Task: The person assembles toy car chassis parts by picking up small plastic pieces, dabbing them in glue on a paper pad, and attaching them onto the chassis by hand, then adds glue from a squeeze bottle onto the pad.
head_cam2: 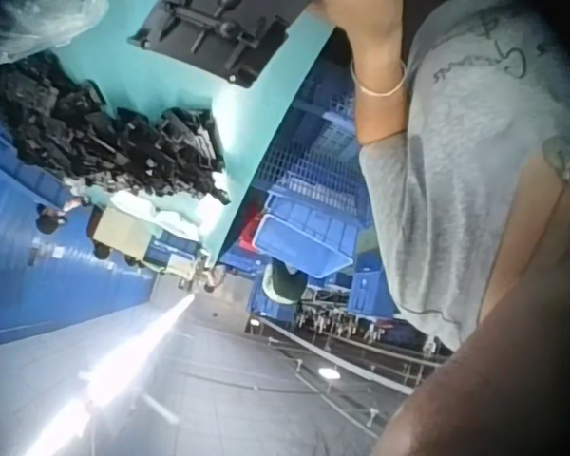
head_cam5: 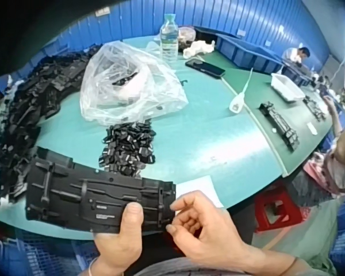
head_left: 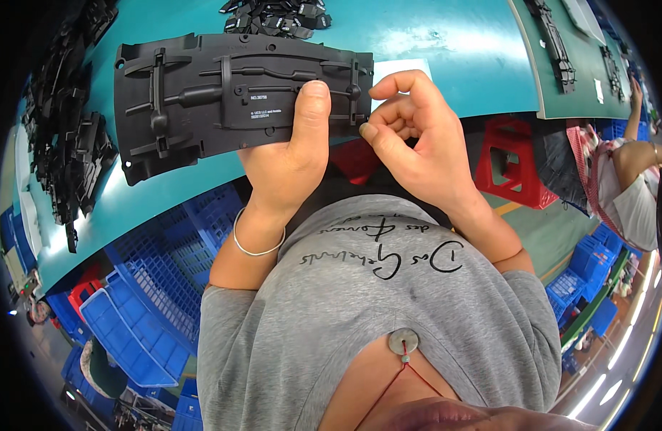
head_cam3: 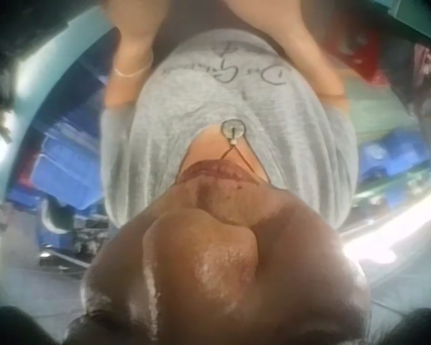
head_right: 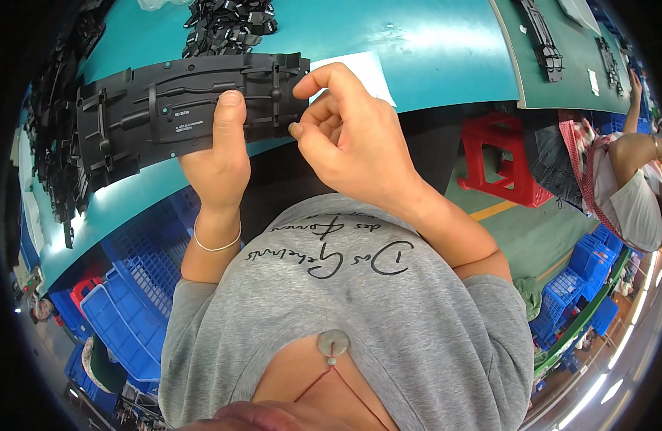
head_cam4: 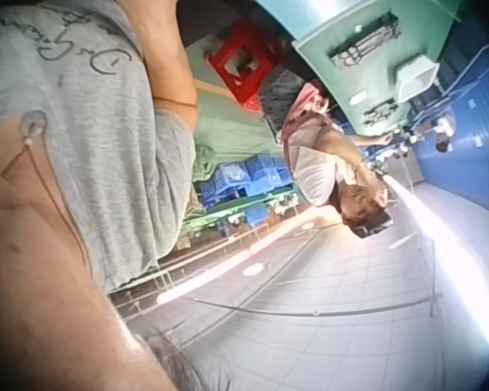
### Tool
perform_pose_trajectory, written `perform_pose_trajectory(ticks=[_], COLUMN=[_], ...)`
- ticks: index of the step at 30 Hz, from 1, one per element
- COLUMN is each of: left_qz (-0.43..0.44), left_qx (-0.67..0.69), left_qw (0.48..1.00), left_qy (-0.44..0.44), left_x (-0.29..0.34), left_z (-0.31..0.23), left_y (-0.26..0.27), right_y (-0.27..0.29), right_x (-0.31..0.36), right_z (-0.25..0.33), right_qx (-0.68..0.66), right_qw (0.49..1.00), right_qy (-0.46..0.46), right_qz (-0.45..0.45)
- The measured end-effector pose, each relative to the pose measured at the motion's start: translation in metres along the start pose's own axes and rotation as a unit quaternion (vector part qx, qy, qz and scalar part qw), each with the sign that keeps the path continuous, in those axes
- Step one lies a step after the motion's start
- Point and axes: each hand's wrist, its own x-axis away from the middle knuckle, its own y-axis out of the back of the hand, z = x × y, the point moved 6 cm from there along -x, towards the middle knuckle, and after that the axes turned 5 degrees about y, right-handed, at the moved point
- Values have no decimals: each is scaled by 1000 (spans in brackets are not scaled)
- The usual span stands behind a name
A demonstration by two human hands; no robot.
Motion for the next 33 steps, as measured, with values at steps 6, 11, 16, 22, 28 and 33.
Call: perform_pose_trajectory(ticks=[6, 11, 16, 22, 28, 33], left_qz=[19, 0, 13, 134, 305, 446], left_qx=[-28, -123, 44, 150, 167, 239], left_qw=[999, 992, 997, 969, 928, 845], left_qy=[-4, 13, 57, 141, 133, 172], left_x=[-2, 5, -1, -15, -16, -5], left_z=[-7, 3, 14, 5, -10, -12], left_y=[-4, -6, -8, -58, -121, -174], right_y=[1, 6, 30, 50, 100, 162], right_x=[-3, -2, -1, 2, 9, 22], right_z=[-1, -2, 32, 30, 13, -16], right_qx=[-13, 22, 199, 241, 297, 239], right_qw=[1000, 1000, 952, 937, 928, 953], right_qy=[-3, 16, 229, 246, 214, 102], right_qz=[-3, -2, -27, -58, -70, -155])
